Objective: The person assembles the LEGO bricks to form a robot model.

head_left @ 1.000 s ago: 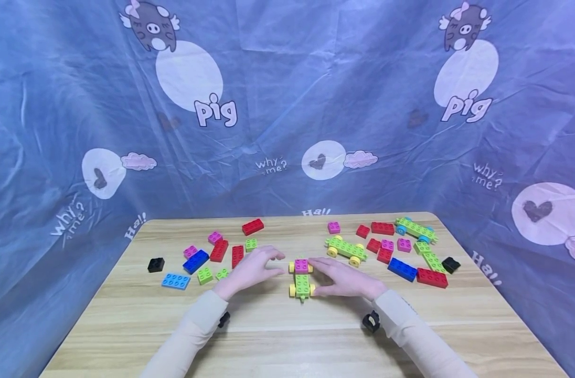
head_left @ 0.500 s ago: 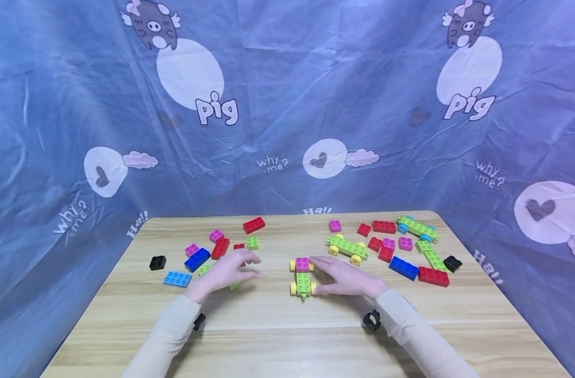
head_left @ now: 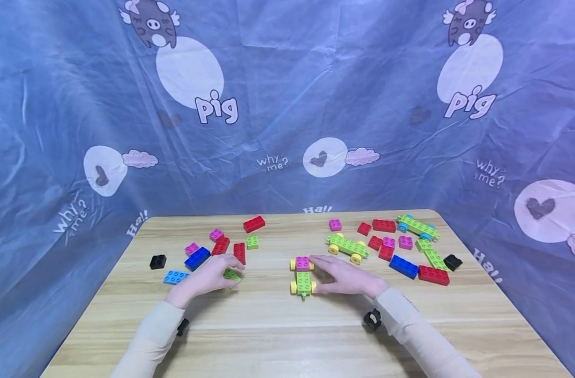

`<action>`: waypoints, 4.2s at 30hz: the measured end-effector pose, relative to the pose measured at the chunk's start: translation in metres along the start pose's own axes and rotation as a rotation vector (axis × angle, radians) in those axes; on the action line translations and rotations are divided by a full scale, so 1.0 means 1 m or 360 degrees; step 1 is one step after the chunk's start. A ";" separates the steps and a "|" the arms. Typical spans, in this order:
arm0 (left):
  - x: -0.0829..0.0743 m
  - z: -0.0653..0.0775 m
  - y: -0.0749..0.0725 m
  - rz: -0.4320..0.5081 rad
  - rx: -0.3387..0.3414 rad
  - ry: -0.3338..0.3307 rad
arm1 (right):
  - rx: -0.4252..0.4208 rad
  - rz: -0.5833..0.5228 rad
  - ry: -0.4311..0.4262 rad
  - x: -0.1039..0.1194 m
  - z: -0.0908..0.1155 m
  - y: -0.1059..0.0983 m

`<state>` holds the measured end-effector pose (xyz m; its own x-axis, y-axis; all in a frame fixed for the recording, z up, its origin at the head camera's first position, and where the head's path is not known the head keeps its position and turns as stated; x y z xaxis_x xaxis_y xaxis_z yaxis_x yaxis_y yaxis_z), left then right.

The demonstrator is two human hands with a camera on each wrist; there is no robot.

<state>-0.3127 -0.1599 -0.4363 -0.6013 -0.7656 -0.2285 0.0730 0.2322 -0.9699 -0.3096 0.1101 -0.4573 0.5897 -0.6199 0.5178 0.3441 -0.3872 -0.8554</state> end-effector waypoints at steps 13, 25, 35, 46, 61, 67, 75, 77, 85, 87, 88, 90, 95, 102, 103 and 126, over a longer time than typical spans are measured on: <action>0.002 0.002 0.009 -0.0171 0.0062 0.0016 | -0.0004 0.0003 -0.0036 0.003 0.000 -0.001; -0.015 -0.009 0.015 -0.0187 0.0031 0.0057 | -0.0014 0.0028 -0.0038 0.000 0.000 0.001; -0.016 -0.008 0.019 -0.0216 0.0013 0.0058 | -0.0013 -0.0002 -0.0045 0.001 0.001 0.003; -0.028 -0.018 0.018 -0.0221 -0.0049 0.0002 | -0.0022 0.0010 -0.0056 0.000 0.002 0.001; -0.037 -0.023 0.018 -0.0091 0.0090 0.0129 | -0.0016 0.0008 -0.0039 0.001 0.001 0.002; -0.034 -0.019 0.022 -0.0111 0.0241 0.0144 | -0.0010 -0.0011 -0.0024 0.002 0.001 0.000; -0.033 -0.023 0.024 -0.0146 0.0194 0.0109 | -0.0010 -0.0010 -0.0035 0.003 0.001 -0.001; -0.034 -0.024 0.024 -0.0152 0.0163 0.0103 | -0.0008 -0.0001 -0.0019 0.002 0.001 0.000; -0.037 -0.027 0.026 -0.0175 0.0152 0.0097 | -0.0020 -0.0002 -0.0046 0.003 0.001 0.000; -0.038 -0.027 0.025 -0.0182 0.0161 0.0102 | -0.0012 -0.0002 -0.0039 0.002 0.001 0.000; -0.038 -0.027 0.025 -0.0184 0.0164 0.0103 | -0.0009 -0.0001 -0.0037 0.002 0.001 0.000; -0.039 -0.027 0.025 -0.0189 0.0173 0.0100 | -0.0007 0.0002 -0.0039 0.002 0.000 0.000; -0.040 -0.028 0.025 -0.0203 0.0187 0.0085 | -0.0009 0.0000 -0.0042 0.003 0.000 -0.001; -0.040 -0.028 0.025 -0.0211 0.0180 0.0083 | -0.0006 -0.0009 -0.0031 0.003 0.001 -0.001; -0.039 -0.028 0.025 -0.0211 0.0177 0.0083 | -0.0004 -0.0013 -0.0028 0.003 0.001 -0.001; -0.037 -0.036 0.027 -0.0027 0.0052 0.0073 | -0.0014 -0.0005 -0.0054 0.004 0.001 -0.001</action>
<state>-0.3169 -0.1042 -0.4508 -0.6387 -0.7406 -0.2088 0.0881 0.1991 -0.9760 -0.3069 0.1087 -0.4540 0.6134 -0.5951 0.5193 0.3397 -0.3948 -0.8537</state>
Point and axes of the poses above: each hand's wrist, its own z-axis away from the middle knuckle, its own y-axis out of the palm, x = y × z, the point moved 8 cm from there along -z, towards the middle knuckle, and after that the axes turned 11 degrees about -z, right-handed, at the moved point
